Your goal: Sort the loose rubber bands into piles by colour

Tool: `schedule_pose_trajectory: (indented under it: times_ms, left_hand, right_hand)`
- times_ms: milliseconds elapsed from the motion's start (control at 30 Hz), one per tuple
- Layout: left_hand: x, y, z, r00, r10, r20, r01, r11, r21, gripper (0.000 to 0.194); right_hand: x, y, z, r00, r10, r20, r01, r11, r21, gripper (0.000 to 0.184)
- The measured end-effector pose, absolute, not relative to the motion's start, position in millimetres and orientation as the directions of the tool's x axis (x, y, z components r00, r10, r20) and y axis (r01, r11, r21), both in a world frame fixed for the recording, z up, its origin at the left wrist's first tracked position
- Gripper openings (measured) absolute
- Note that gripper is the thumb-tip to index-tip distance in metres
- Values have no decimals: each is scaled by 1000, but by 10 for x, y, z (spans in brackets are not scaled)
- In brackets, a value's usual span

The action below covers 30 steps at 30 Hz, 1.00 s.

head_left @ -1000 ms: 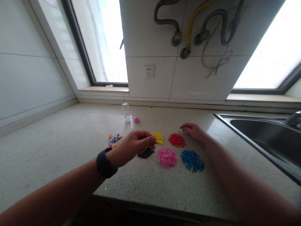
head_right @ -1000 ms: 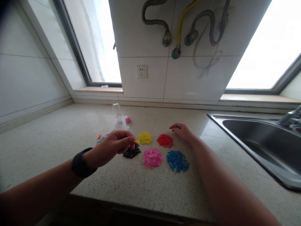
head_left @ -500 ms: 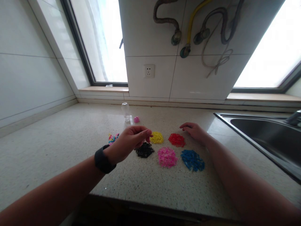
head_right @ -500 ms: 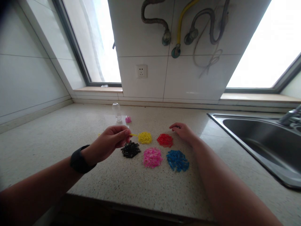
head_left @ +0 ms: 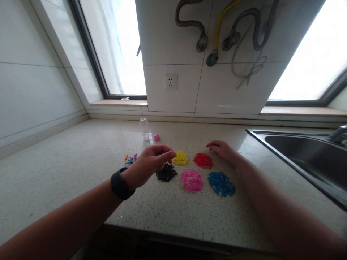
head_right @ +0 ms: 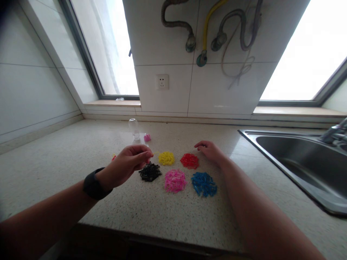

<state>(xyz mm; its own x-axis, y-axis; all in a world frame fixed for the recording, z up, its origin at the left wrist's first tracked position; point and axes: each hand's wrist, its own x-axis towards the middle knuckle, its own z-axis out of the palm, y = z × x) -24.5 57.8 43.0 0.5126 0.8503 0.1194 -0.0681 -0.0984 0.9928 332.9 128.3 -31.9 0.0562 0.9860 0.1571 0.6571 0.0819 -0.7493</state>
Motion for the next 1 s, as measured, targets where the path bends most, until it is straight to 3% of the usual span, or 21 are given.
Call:
schedule_pose_trajectory:
  times_ms: [567, 767, 900, 1000]
  left_hand:
    - [-179, 522, 430, 551, 834, 36, -110, 30, 994, 33]
    - [-126, 732, 435, 511, 858, 58, 123, -140, 982, 38]
    - [-85, 1009, 335, 431, 884, 179, 382, -359, 852, 39]
    - [-87, 1180, 225, 422, 875, 237, 467, -434, 770, 33]
  right_hand:
    - [3327, 1296, -331, 37, 985, 169, 683, 98, -724, 30]
    - [3293, 1293, -301, 47, 985, 168, 663, 95, -743, 31]
    - [3266, 1280, -275, 77, 986, 147, 623, 67, -779, 33]
    - [3259, 1276, -267, 86, 987, 135, 596, 58, -801, 34]
